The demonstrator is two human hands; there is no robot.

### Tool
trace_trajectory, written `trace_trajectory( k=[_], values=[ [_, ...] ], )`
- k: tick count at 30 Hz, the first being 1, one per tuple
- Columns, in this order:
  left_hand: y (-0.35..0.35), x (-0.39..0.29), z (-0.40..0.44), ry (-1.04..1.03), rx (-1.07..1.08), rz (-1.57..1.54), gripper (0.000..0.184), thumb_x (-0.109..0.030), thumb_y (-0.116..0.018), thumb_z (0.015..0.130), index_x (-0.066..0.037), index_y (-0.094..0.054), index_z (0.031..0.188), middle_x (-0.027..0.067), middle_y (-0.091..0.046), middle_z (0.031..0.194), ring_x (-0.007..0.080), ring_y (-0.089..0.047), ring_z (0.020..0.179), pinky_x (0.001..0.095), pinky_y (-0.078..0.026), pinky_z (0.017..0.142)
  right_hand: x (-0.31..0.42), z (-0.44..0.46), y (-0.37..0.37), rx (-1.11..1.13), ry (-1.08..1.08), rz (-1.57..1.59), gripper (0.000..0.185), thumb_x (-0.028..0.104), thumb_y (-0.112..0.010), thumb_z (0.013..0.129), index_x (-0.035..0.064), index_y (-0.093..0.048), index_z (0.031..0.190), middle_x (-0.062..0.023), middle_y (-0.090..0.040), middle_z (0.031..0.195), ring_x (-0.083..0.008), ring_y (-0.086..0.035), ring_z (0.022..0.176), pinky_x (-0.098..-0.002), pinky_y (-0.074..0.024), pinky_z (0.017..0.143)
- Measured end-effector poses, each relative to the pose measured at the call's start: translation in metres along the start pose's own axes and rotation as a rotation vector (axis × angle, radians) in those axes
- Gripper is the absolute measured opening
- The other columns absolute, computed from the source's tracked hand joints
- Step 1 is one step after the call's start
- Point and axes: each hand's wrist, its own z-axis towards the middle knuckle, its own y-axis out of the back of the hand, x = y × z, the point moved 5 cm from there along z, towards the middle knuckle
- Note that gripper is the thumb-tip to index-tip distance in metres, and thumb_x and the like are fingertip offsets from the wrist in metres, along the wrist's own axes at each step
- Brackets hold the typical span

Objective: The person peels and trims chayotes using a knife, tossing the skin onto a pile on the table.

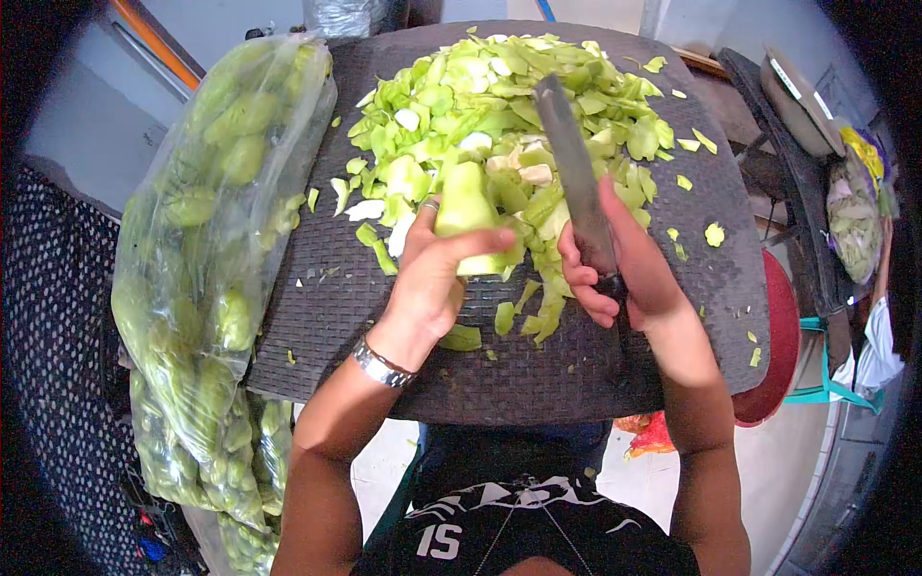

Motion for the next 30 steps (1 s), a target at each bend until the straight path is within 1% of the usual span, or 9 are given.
trace_trajectory(
  k=[3,6,9,12,15,18,21,22,30],
  values=[
    [-0.002,-0.004,-0.006,-0.100,-0.015,0.040,0.074,0.010,-0.083,0.070,0.000,-0.048,0.134,0.0104,-0.066,0.114,0.0233,-0.067,0.104,0.0368,-0.054,0.094,-0.002,-0.002,-0.005,-0.017,-0.021,-0.131,0.076,0.076,-0.025,0.101,0.0084,-0.053,0.080,0.0024,-0.042,0.060,-0.0101,-0.038,0.034,-0.0260,-0.0333,0.032],
    [-0.008,-0.009,-0.005,-0.067,0.059,-0.006,0.077,0.010,-0.084,0.068,0.000,-0.047,0.135,0.0105,-0.066,0.113,0.0238,-0.068,0.104,0.0378,-0.054,0.093,-0.004,-0.001,-0.005,-0.061,0.065,-0.303,0.070,0.070,-0.037,0.103,0.0071,-0.057,0.079,0.0025,-0.043,0.059,-0.0110,-0.042,0.035,-0.0264,-0.0337,0.034],
    [-0.007,-0.007,-0.004,-0.053,0.031,-0.035,0.067,0.005,-0.082,0.074,0.000,-0.050,0.132,0.0110,-0.066,0.115,0.0247,-0.068,0.103,0.0394,-0.056,0.091,-0.007,0.001,-0.003,-0.049,0.083,-0.367,0.069,0.066,-0.038,0.105,0.0061,-0.058,0.077,0.0015,-0.046,0.060,-0.0107,-0.043,0.035,-0.0254,-0.0333,0.035],
    [0.000,0.000,-0.001,0.044,0.064,-0.117,0.046,-0.016,-0.071,0.092,-0.005,-0.056,0.133,0.0102,-0.069,0.115,0.0253,-0.069,0.104,0.0426,-0.057,0.090,-0.005,0.000,-0.002,-0.022,0.095,-0.409,0.069,0.064,-0.039,0.105,0.0043,-0.057,0.076,0.0013,-0.048,0.061,-0.0132,-0.050,0.042,-0.0271,-0.0366,0.039],
    [0.002,0.000,0.002,0.165,0.010,-0.305,0.045,-0.038,-0.059,0.100,-0.007,-0.058,0.132,0.0118,-0.070,0.116,0.0278,-0.070,0.101,0.0467,-0.058,0.088,0.001,-0.001,-0.001,-0.178,0.272,-0.657,0.060,0.058,-0.043,0.107,0.0042,-0.057,0.085,0.0001,-0.044,0.063,-0.0113,-0.049,0.045,-0.0274,-0.0363,0.039],
    [0.003,0.004,0.003,0.160,-0.048,-0.263,0.051,-0.050,-0.053,0.102,-0.007,-0.060,0.131,0.0126,-0.071,0.114,0.0281,-0.070,0.100,0.0466,-0.057,0.090,0.010,-0.012,-0.020,-0.304,0.429,-0.982,0.059,0.057,-0.062,0.098,-0.0002,-0.059,0.083,-0.0118,-0.058,0.065,-0.0260,-0.067,0.066,-0.0429,-0.0518,0.057],
    [0.004,0.008,0.003,0.219,0.049,-0.386,0.052,-0.051,-0.051,0.103,-0.008,-0.062,0.130,0.0128,-0.072,0.111,0.0280,-0.071,0.099,0.0457,-0.057,0.090,0.016,-0.031,-0.051,-0.358,0.729,-1.420,0.061,0.061,-0.071,0.087,0.0015,-0.060,0.091,-0.0175,-0.062,0.075,-0.0347,-0.069,0.068,-0.0479,-0.0542,0.061],
    [0.001,0.005,0.002,0.158,0.012,-0.343,0.054,-0.052,-0.049,0.104,-0.008,-0.061,0.132,0.0131,-0.072,0.109,0.0285,-0.071,0.097,0.0452,-0.057,0.091,0.011,-0.030,-0.051,-0.370,0.715,-1.515,0.068,0.069,-0.073,0.079,0.0038,-0.059,0.095,-0.0159,-0.064,0.082,-0.0388,-0.069,0.069,-0.0490,-0.0547,0.060],
    [-0.008,0.012,-0.007,0.198,0.053,-0.394,0.053,-0.051,-0.048,0.104,-0.007,-0.060,0.131,0.0145,-0.071,0.111,0.0306,-0.071,0.096,0.0476,-0.057,0.090,-0.002,-0.024,-0.048,-0.362,0.760,-1.555,0.067,0.070,-0.069,0.081,0.0060,-0.059,0.096,-0.0128,-0.064,0.082,-0.0356,-0.069,0.067,-0.0461,-0.0549,0.058]
  ],
)
